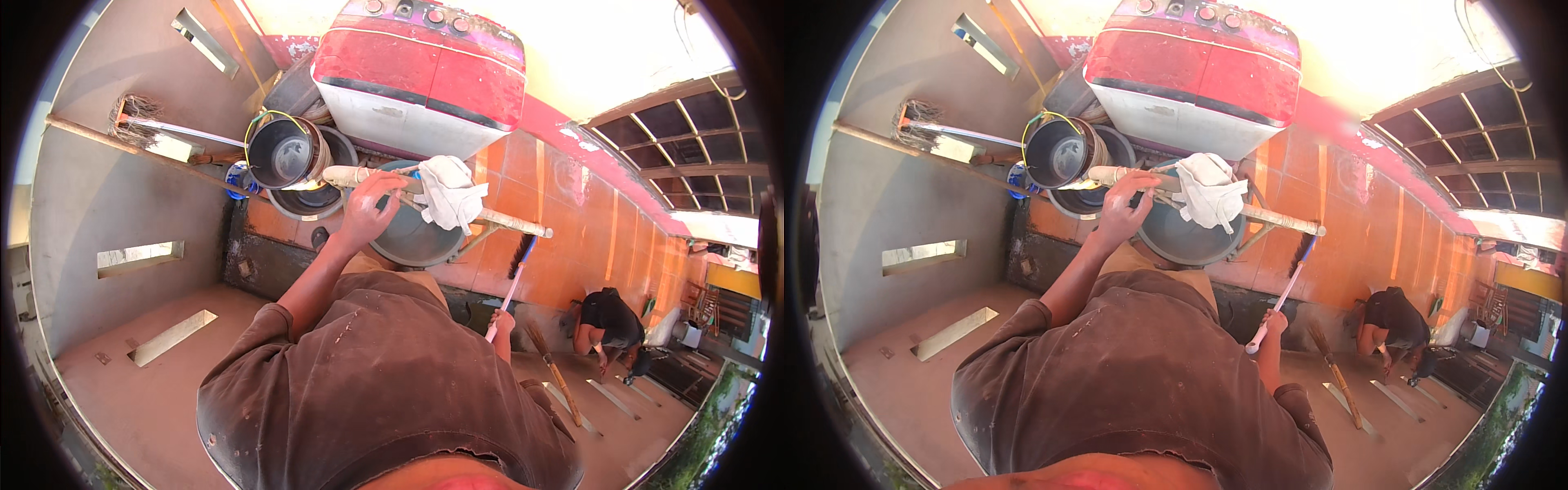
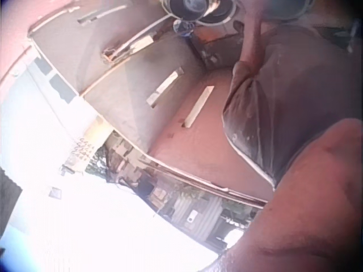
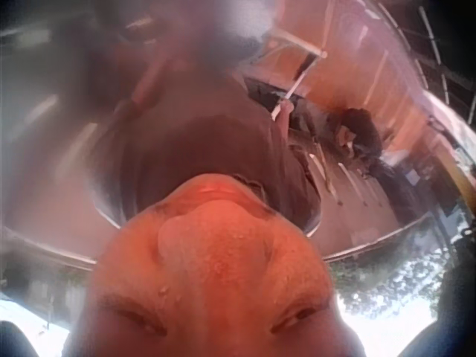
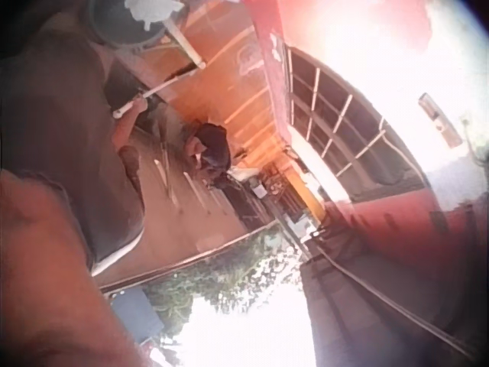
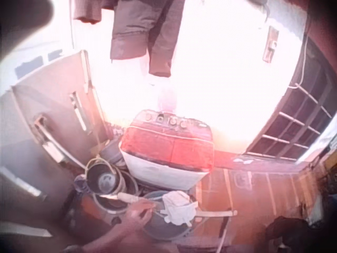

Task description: The person sweeps a tiled porch area using a broom and dustpan, collecting debris into the dustpan and moving around furniture and buckets. The person also briefly handles a small clump of debris by hand.

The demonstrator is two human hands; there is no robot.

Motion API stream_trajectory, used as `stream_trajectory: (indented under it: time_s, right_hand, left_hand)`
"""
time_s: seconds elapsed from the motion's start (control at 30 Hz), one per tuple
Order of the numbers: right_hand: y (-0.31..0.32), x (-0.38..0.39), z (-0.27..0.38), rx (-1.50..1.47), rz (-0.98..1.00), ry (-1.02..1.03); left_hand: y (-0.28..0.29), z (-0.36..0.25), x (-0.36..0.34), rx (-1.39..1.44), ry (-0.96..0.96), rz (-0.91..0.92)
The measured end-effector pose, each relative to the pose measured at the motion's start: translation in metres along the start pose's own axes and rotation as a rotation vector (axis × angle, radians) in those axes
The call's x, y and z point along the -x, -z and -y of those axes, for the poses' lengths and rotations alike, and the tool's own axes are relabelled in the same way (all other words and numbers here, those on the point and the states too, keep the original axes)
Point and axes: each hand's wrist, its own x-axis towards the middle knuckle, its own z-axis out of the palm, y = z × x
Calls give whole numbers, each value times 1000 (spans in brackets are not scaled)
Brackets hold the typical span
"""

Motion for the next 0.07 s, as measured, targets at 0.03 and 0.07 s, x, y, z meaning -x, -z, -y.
stream_trajectory:
  time_s: [0.03,0.07]
  right_hand:
    - [12,-11,-2,13,-32,36]
    - [19,-17,0,18,-14,52]
  left_hand:
    - [-8,-8,2,-70,-26,-32]
    - [-16,-13,6,-49,13,-56]
